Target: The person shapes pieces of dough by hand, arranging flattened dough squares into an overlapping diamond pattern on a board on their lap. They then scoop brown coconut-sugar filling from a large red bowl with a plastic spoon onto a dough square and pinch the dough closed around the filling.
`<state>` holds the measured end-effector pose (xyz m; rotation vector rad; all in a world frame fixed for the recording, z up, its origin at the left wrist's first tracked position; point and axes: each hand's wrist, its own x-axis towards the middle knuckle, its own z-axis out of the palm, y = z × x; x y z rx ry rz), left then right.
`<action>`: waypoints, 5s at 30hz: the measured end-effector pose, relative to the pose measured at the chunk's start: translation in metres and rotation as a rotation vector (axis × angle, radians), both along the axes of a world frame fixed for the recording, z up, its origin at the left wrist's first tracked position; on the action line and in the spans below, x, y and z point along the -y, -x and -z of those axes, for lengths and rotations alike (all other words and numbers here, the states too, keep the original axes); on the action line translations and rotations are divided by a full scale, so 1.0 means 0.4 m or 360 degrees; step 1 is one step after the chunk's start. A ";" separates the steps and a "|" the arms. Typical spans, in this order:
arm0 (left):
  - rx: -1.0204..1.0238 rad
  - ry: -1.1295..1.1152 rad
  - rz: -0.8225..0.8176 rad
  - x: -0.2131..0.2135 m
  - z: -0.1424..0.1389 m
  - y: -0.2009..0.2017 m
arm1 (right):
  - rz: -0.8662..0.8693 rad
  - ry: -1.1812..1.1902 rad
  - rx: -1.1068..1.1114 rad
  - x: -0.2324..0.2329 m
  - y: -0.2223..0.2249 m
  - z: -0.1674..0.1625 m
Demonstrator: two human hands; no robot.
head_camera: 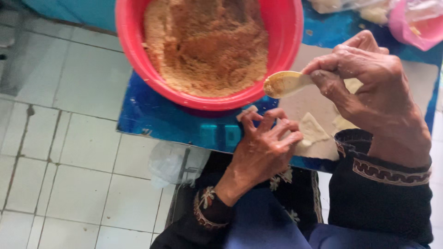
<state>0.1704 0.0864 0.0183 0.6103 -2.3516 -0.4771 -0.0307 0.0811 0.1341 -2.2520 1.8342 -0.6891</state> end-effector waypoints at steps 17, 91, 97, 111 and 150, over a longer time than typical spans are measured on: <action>-0.0065 -0.0223 0.0145 0.001 -0.006 0.016 | 0.0406 0.0152 -0.0942 -0.314 0.049 0.115; -0.0020 0.0057 0.0188 -0.015 -0.011 0.027 | 0.0611 0.0137 -0.0604 -0.323 0.003 0.201; -0.0018 0.0046 0.0218 -0.013 -0.015 0.029 | 0.0391 0.0136 -0.0209 -0.317 0.014 0.208; 0.0047 0.0009 0.0146 -0.024 -0.012 0.050 | 0.0245 0.0131 -0.0063 -0.317 0.022 0.210; 0.0013 -0.0205 0.0078 -0.017 0.001 0.083 | 0.0123 0.0064 -0.0171 -0.261 0.074 0.211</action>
